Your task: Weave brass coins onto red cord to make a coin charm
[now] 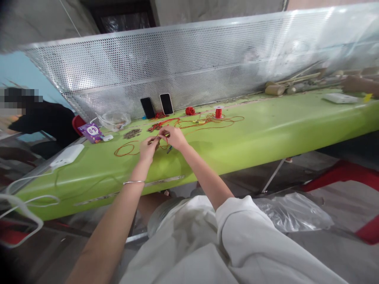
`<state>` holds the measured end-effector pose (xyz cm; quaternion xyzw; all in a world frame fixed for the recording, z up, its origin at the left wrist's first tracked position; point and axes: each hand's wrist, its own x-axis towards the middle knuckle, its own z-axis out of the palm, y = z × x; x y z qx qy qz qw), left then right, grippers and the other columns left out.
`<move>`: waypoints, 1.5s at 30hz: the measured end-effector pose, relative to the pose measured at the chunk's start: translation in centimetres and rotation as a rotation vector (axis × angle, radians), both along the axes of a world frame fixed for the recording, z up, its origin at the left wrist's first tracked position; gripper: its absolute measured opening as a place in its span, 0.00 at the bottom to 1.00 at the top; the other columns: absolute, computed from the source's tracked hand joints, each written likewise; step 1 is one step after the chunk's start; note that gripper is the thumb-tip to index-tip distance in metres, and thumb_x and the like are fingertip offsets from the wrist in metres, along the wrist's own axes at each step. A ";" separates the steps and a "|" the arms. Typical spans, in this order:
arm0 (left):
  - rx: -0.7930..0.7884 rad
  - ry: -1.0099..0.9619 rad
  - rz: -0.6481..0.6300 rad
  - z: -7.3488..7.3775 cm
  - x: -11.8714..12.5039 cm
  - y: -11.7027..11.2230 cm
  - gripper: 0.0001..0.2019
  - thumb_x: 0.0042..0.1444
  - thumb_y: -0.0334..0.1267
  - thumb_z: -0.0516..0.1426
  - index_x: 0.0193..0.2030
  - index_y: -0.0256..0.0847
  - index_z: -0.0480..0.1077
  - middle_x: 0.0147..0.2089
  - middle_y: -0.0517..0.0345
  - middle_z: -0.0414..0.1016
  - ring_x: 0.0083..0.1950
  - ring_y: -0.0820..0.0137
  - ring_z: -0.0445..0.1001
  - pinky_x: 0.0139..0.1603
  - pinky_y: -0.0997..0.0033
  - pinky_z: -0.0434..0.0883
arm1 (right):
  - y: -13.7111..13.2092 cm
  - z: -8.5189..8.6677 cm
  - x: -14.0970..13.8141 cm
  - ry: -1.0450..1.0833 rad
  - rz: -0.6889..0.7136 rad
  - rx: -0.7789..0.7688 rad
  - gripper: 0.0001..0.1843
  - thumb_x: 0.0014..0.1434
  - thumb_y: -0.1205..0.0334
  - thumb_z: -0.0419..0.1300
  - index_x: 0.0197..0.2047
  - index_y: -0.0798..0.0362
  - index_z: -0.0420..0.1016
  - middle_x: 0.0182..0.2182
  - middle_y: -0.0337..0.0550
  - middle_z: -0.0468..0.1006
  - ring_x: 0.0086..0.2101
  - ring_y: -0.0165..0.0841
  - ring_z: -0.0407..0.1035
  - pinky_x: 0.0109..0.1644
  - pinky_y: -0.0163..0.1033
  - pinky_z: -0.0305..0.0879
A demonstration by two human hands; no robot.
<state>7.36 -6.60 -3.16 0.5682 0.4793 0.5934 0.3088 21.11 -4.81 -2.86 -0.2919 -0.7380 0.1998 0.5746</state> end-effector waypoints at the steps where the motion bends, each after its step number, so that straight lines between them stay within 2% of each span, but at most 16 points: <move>1: 0.003 0.004 -0.003 0.0 0.0 0.1 0.09 0.43 0.44 0.62 0.24 0.40 0.72 0.18 0.64 0.64 0.18 0.76 0.58 0.20 0.75 0.52 | -0.1 0.1 0.0 -0.013 0.002 0.004 0.04 0.54 0.70 0.59 0.34 0.54 0.73 0.32 0.41 0.77 0.34 0.30 0.74 0.39 0.34 0.72; 5: 0.014 0.019 -0.012 -0.1 -0.1 0.1 0.09 0.43 0.44 0.62 0.24 0.40 0.72 0.20 0.63 0.66 0.19 0.76 0.60 0.21 0.75 0.53 | -0.3 0.3 0.1 -0.051 -0.002 0.022 0.04 0.53 0.70 0.60 0.33 0.54 0.74 0.34 0.41 0.77 0.35 0.30 0.73 0.38 0.33 0.71; 13: 0.016 0.049 -0.019 0.0 0.0 -0.1 0.09 0.44 0.43 0.62 0.24 0.40 0.72 0.19 0.64 0.65 0.19 0.77 0.58 0.21 0.75 0.53 | -0.4 0.3 0.2 -0.064 0.001 0.039 0.05 0.53 0.72 0.58 0.33 0.55 0.74 0.35 0.44 0.75 0.35 0.31 0.73 0.35 0.32 0.70; 19: 0.010 0.056 -0.043 0.2 0.2 -0.3 0.09 0.44 0.43 0.61 0.24 0.39 0.72 0.18 0.65 0.64 0.18 0.78 0.57 0.20 0.75 0.51 | 0.1 0.0 0.3 -0.075 -0.019 0.016 0.11 0.53 0.74 0.57 0.39 0.55 0.74 0.46 0.48 0.73 0.35 0.30 0.74 0.36 0.33 0.72; 24: 0.012 0.076 -0.041 0.3 0.2 -0.5 0.08 0.47 0.41 0.61 0.26 0.38 0.73 0.18 0.66 0.64 0.17 0.78 0.57 0.19 0.75 0.51 | 0.0 0.1 0.3 -0.141 0.003 0.026 0.14 0.54 0.76 0.54 0.37 0.53 0.78 0.38 0.44 0.78 0.39 0.33 0.73 0.43 0.37 0.71; 31: -0.003 0.112 -0.021 0.2 0.1 -0.5 0.09 0.53 0.39 0.60 0.28 0.35 0.70 0.19 0.68 0.63 0.18 0.80 0.57 0.20 0.77 0.55 | -0.1 0.3 0.1 -0.182 0.050 0.032 0.16 0.54 0.76 0.52 0.38 0.53 0.78 0.39 0.44 0.78 0.40 0.32 0.72 0.43 0.36 0.70; 38: -0.015 0.112 -0.015 0.3 0.2 -0.5 0.09 0.55 0.38 0.59 0.28 0.35 0.69 0.19 0.68 0.63 0.19 0.80 0.58 0.20 0.78 0.57 | -0.3 0.2 0.2 -0.186 0.090 -0.025 0.25 0.46 0.82 0.52 0.47 0.57 0.72 0.44 0.48 0.77 0.41 0.33 0.73 0.47 0.38 0.69; 45: -0.009 0.086 -0.018 0.5 0.2 -0.7 0.08 0.52 0.38 0.59 0.28 0.36 0.70 0.19 0.68 0.63 0.18 0.79 0.58 0.21 0.77 0.54 | 0.1 0.1 0.2 -0.160 0.136 -0.063 0.31 0.41 0.85 0.44 0.46 0.58 0.70 0.44 0.47 0.77 0.44 0.32 0.72 0.52 0.39 0.67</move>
